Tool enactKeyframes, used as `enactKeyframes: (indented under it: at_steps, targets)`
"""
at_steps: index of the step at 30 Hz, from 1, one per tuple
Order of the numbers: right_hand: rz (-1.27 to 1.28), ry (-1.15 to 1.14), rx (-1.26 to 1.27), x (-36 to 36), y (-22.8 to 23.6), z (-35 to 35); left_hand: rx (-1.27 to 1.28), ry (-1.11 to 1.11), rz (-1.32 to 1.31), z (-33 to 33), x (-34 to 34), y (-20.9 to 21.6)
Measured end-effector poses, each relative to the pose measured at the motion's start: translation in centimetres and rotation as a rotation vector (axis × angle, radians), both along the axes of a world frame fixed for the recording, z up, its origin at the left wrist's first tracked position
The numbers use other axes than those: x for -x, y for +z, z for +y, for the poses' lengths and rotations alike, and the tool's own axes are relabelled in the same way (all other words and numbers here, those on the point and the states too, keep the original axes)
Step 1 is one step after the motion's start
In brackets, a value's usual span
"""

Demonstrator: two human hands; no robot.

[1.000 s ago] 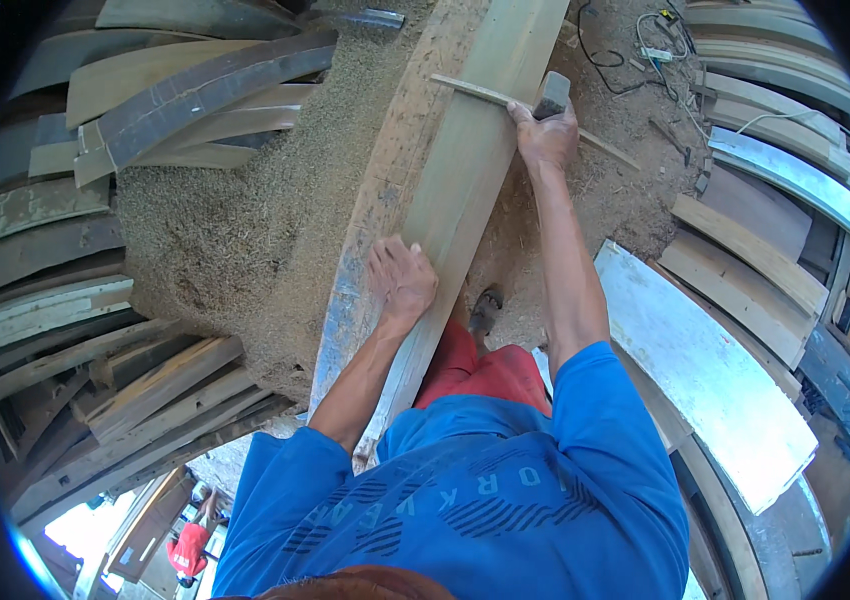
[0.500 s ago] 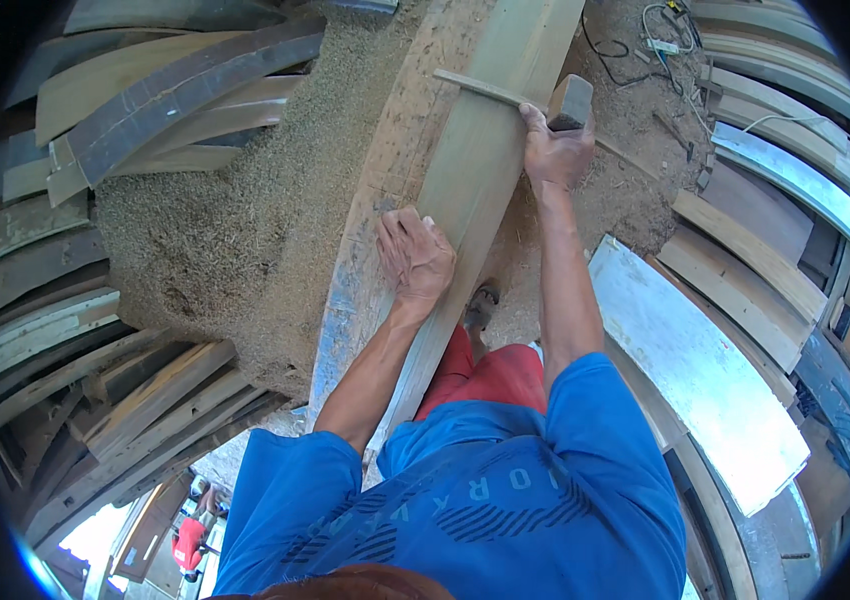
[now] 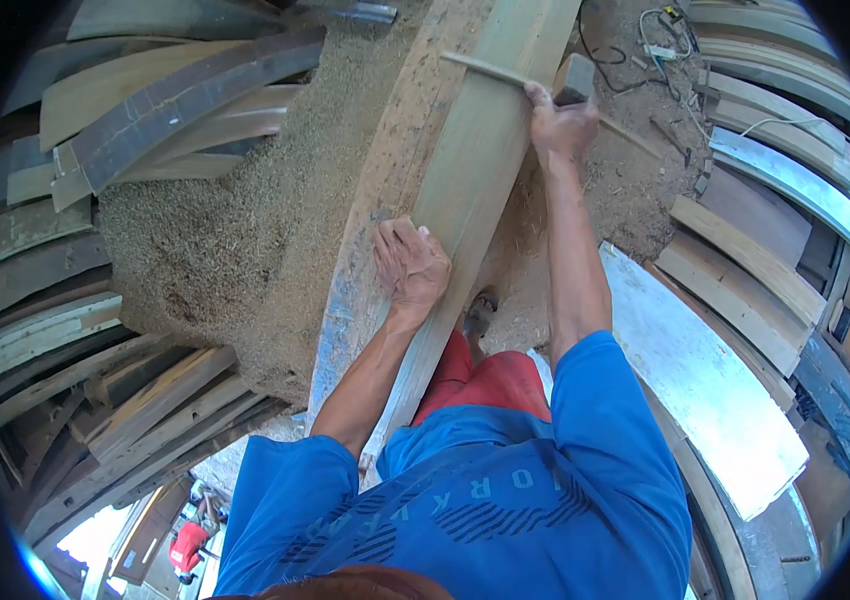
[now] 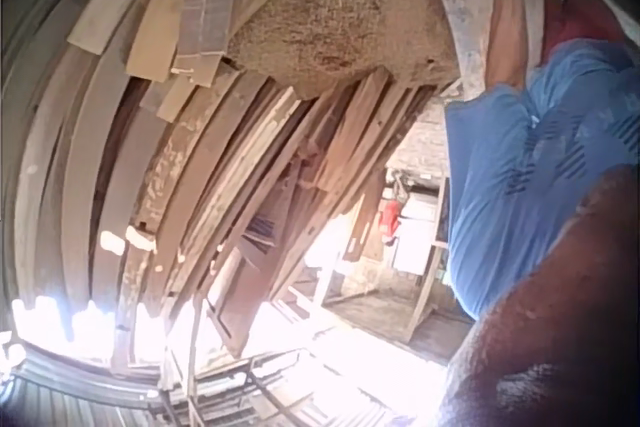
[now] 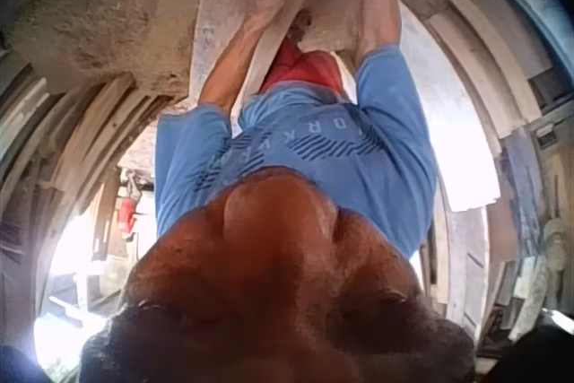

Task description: The person measures a wooden beam with a tape measure, marks it with a pencil, and scores lines along the wood using a wooden marking gauge.

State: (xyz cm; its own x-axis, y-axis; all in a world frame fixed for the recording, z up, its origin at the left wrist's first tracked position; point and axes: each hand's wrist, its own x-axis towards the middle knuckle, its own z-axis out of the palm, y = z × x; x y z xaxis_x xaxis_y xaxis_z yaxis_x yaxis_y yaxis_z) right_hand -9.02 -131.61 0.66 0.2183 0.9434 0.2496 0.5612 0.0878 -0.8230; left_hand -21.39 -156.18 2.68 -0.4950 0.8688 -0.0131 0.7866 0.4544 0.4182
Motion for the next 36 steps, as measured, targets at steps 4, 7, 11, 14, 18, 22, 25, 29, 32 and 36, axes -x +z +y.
enactKeyframes:
  at_steps: [4, 7, 11, 14, 18, 22, 25, 29, 32, 36]
  targets:
    - [-0.12, -0.029, -0.01, -1.9, -1.4, 0.7, -0.005, -0.021, -0.021, 0.7, -0.6, -0.9]
    - [0.005, 0.106, 0.255, -0.3, 1.2, -1.8, -0.003, -0.062, -0.051, 3.7, 0.9, -1.3]
    - [-0.066, 0.002, 0.006, -0.2, -0.7, -6.0, -0.034, -0.017, -0.067, 7.7, 0.1, -1.3]
    - [0.08, 0.023, -0.012, 0.4, 0.0, -4.2, -0.024, -0.014, -0.083, 7.8, 0.1, -1.0]
    - [-0.128, 0.025, -0.065, -0.6, -1.0, 3.9, -0.053, -0.038, -0.092, 8.6, 0.3, 0.0]
    - [-0.021, -0.01, 0.041, -0.3, -1.7, 5.1, -0.04, -0.027, -0.102, 8.4, 0.5, -0.3]
    - [0.037, 0.026, 0.033, -1.3, -1.2, 5.2, -0.048, -0.032, -0.109, 8.6, -0.1, -0.8]
    - [0.037, 0.143, 0.158, -1.4, -0.2, 2.2, 0.021, -0.049, -0.121, 10.6, 0.9, -1.7]
    - [0.018, 0.123, 0.048, -0.5, -1.3, 1.6, 0.054, -0.054, -0.136, 14.5, 0.9, -1.7]
    - [-0.03, 0.051, 0.058, -1.1, -1.1, 9.7, 0.023, -0.054, -0.117, 16.3, 0.7, -0.4]
